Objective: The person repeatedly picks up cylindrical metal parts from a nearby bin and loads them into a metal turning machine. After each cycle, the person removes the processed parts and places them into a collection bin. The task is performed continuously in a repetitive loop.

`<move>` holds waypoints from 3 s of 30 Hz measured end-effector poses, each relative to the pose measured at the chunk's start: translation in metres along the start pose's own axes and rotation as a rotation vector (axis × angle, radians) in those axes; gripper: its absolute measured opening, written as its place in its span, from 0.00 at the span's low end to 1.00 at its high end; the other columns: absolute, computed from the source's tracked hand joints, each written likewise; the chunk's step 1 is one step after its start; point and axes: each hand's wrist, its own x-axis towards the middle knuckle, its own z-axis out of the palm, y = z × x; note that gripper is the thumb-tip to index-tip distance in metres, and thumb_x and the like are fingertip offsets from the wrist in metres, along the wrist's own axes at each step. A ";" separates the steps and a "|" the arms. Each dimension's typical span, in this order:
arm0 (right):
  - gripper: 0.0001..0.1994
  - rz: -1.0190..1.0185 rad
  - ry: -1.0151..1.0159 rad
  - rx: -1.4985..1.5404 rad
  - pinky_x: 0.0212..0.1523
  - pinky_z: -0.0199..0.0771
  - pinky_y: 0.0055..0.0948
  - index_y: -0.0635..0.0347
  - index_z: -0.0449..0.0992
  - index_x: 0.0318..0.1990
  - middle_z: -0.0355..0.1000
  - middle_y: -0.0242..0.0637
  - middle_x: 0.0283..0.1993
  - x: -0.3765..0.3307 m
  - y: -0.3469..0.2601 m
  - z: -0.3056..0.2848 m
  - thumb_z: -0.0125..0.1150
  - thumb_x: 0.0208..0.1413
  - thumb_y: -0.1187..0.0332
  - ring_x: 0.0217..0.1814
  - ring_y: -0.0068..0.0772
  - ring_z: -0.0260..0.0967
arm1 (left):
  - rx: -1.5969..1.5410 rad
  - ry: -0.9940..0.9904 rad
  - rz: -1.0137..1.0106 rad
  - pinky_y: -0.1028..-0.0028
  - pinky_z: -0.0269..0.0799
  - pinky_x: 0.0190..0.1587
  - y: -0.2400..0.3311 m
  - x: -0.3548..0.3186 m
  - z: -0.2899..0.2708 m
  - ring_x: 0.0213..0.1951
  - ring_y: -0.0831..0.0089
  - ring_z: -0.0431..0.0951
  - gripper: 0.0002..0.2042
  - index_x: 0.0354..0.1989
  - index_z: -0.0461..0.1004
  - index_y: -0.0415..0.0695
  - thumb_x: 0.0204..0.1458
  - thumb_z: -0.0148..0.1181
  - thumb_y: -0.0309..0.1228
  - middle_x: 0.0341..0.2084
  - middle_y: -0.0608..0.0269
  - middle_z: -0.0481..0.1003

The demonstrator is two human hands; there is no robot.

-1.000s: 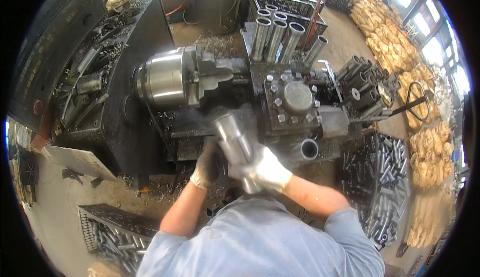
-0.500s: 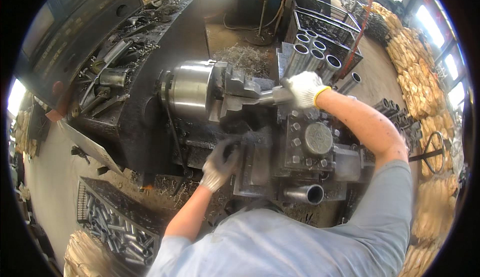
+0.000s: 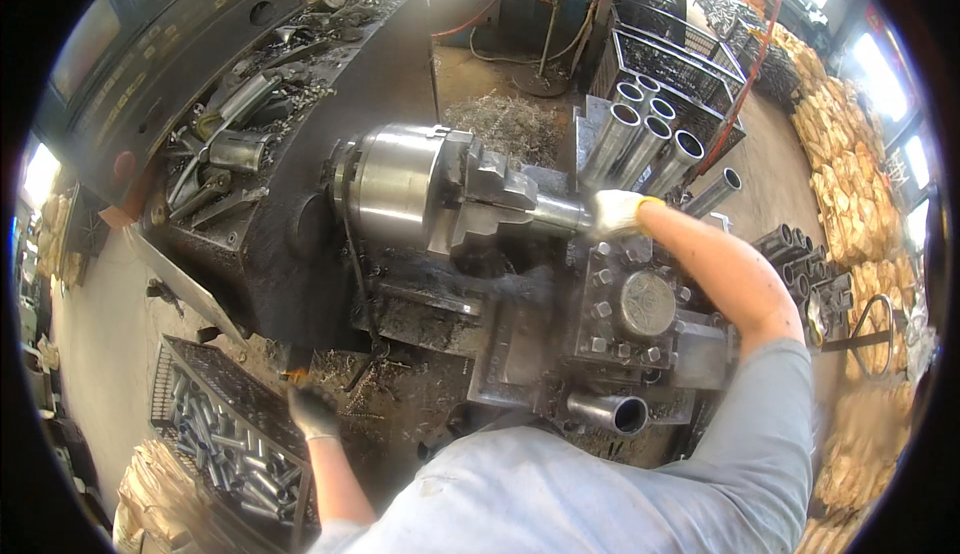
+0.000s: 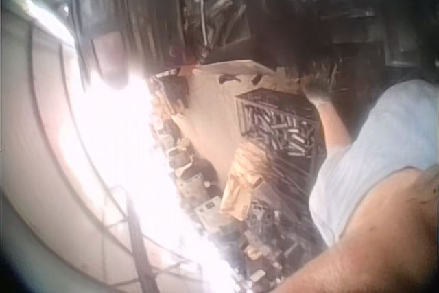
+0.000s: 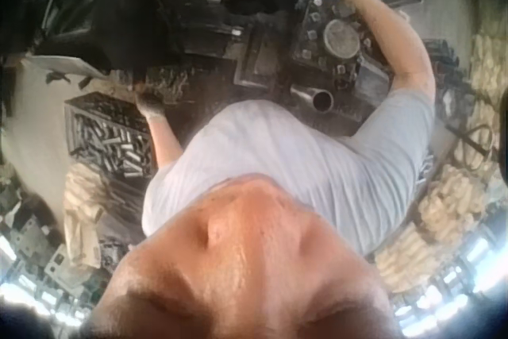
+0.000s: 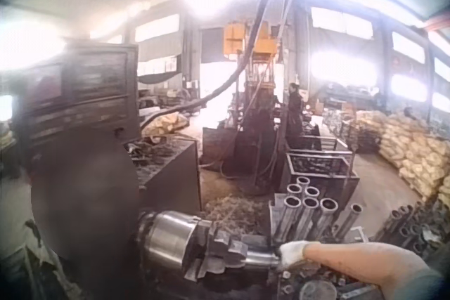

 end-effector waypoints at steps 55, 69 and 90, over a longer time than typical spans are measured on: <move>0.15 -0.235 0.702 1.247 0.45 0.82 0.30 0.66 0.82 0.45 0.82 0.35 0.39 -0.212 -0.167 0.296 0.77 0.50 0.75 0.39 0.28 0.79 | 1.410 0.430 -0.198 0.59 0.75 0.63 -0.154 -0.186 -0.395 0.59 0.51 0.82 0.27 0.57 0.83 0.45 0.54 0.62 0.49 0.54 0.47 0.84; 0.30 -1.419 0.175 0.699 0.65 0.76 0.36 0.66 0.76 0.61 0.77 0.41 0.58 -0.298 -0.583 0.284 0.81 0.50 0.72 0.60 0.35 0.76 | 0.381 0.902 -0.321 0.59 0.78 0.59 -0.340 -0.411 -0.636 0.53 0.51 0.85 0.23 0.49 0.86 0.46 0.55 0.61 0.49 0.47 0.47 0.85; 0.23 -2.062 -0.807 -0.324 0.48 0.83 0.42 0.57 0.84 0.48 0.85 0.46 0.42 -0.583 -0.955 0.603 0.80 0.48 0.54 0.46 0.50 0.85 | -1.009 2.665 -0.381 0.60 0.76 0.66 -0.452 -0.680 -0.531 0.64 0.51 0.77 0.27 0.72 0.65 0.36 0.75 0.47 0.44 0.66 0.40 0.73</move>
